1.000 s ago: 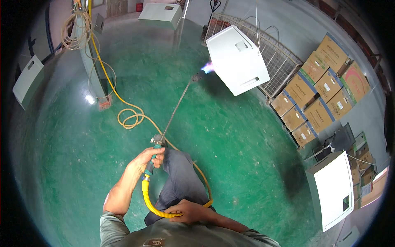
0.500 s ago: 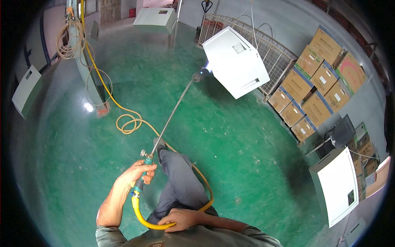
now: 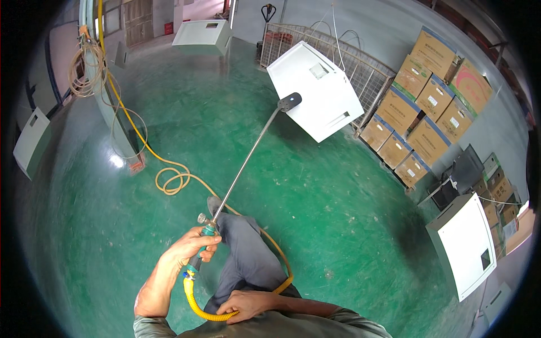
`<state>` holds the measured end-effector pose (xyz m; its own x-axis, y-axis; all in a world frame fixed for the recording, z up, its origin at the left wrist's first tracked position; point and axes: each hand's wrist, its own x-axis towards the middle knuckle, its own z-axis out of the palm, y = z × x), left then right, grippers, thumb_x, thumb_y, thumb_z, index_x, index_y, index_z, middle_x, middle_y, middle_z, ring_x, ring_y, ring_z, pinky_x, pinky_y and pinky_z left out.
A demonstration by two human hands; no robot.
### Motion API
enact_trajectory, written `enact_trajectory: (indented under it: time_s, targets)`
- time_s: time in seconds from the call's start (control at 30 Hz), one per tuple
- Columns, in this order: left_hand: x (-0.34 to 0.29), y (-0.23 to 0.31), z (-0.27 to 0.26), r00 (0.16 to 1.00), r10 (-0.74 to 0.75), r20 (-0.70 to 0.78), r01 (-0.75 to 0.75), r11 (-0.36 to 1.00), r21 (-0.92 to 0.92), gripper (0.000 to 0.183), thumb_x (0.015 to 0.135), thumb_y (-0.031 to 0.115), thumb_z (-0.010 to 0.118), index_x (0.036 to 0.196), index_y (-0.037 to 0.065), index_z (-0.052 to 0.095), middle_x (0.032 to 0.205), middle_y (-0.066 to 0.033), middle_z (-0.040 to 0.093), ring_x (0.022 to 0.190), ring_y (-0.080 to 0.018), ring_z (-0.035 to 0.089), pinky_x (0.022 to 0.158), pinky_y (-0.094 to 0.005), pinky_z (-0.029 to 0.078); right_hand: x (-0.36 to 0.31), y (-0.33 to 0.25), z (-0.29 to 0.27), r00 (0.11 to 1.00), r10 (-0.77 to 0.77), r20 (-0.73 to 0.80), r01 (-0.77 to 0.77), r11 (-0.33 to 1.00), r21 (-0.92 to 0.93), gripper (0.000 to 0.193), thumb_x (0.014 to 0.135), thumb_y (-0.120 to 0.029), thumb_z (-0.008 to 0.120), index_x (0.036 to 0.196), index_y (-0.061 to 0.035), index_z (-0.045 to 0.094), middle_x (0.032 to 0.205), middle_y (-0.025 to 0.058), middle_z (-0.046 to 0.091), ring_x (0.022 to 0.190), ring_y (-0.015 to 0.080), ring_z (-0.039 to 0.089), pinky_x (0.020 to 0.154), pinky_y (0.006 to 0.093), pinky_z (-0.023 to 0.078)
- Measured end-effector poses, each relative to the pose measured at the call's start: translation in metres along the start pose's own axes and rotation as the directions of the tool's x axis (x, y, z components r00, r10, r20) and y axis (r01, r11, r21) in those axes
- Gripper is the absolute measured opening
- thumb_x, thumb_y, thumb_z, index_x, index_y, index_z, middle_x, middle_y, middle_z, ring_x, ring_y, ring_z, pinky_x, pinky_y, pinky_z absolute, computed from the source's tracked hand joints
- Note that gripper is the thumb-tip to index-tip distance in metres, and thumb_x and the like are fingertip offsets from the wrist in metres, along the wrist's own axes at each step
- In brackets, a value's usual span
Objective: Using a blowtorch to treat or heat the surfaces of white metal electrical or component boxes hanging from the ceiling.
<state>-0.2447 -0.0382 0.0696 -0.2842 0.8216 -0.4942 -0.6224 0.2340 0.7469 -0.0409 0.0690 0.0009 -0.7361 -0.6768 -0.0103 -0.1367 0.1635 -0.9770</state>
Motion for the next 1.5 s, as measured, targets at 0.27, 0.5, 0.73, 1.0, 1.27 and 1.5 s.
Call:
enact_trajectory:
  time_s: [0.27,0.5,0.73,1.0,1.27,1.5]
  targets:
    - [0.018,0.01,0.013,0.998,0.045,0.051,-0.052,0.987,0.151,0.021,0.091,0.014,0.07,0.086,0.005,0.052,0.068,-0.0029,0.051,0.049,-0.0098,0.047,0.045,-0.026,0.036,-0.003,0.005,-0.003,0.996,0.076,-0.044,-0.072,0.993,0.09,0.035,0.088,-0.017,0.073,0.115,0.0041,0.066,0.072,0.0118,0.066,0.062,0.0185,0.059,0.059,0.0345,0.046]
    - [0.039,0.029,0.012,0.996,0.092,-0.004,-0.091,0.985,0.147,0.02,0.091,0.014,0.07,0.088,0.004,0.053,0.068,-0.0037,0.051,0.047,-0.0093,0.046,0.043,-0.0255,0.037,-0.014,0.031,-0.017,0.919,0.041,-0.392,-0.05,0.999,-0.013,0.033,0.09,-0.026,0.071,0.109,0.0009,0.071,0.079,0.0133,0.069,0.066,0.0193,0.066,0.065,0.0345,0.052]
    - [0.084,0.062,0.003,0.991,0.134,0.003,-0.133,0.985,0.111,0.021,0.092,0.018,0.07,0.085,0.006,0.054,0.069,-0.0018,0.052,0.049,-0.0076,0.046,0.043,-0.0247,0.037,-0.026,0.073,-0.059,0.718,-0.063,-0.693,-0.372,0.807,-0.459,0.039,0.085,-0.034,0.073,0.116,-0.0102,0.069,0.127,0.014,0.055,0.127,0.0337,0.045,0.101,0.0449,0.041]
    - [0.157,0.108,0.007,0.984,0.178,0.021,-0.179,0.982,0.056,0.026,0.091,0.015,0.072,0.086,0.007,0.048,0.07,-0.0013,0.053,0.048,-0.0046,0.045,0.042,-0.0219,0.039,-0.019,0.117,-0.084,0.583,0.243,-0.775,-0.683,0.663,-0.306,0.084,0.085,-0.041,0.072,0.155,-0.0281,0.029,0.153,0.0314,0.018,0.134,0.0536,0.032,0.108,0.0611,0.035]
    - [0.219,0.141,0.025,0.978,0.206,0.037,-0.208,0.976,0.063,0.024,0.092,0.013,0.07,0.088,0.009,0.046,0.069,0.0004,0.052,0.048,-0.0047,0.045,0.042,-0.0228,0.039,-0.026,0.146,-0.103,0.654,0.311,-0.69,-0.648,0.701,-0.299,0.081,0.091,-0.039,0.066,0.157,-0.033,0.02,0.153,0.0338,0.012,0.137,0.0577,0.027,0.106,0.0669,0.034]
    - [0.23,0.131,0.017,0.987,0.16,-0.011,-0.159,0.985,0.065,0.024,0.091,0.013,0.07,0.089,0.009,0.047,0.068,0.0005,0.052,0.048,-0.0052,0.046,0.042,-0.0229,0.039,-0.028,0.152,-0.104,0.663,0.301,-0.685,-0.62,0.734,-0.277,0.084,0.089,-0.041,0.069,0.157,-0.0352,0.02,0.155,0.0328,0.01,0.138,0.0574,0.026,0.107,0.0663,0.033]
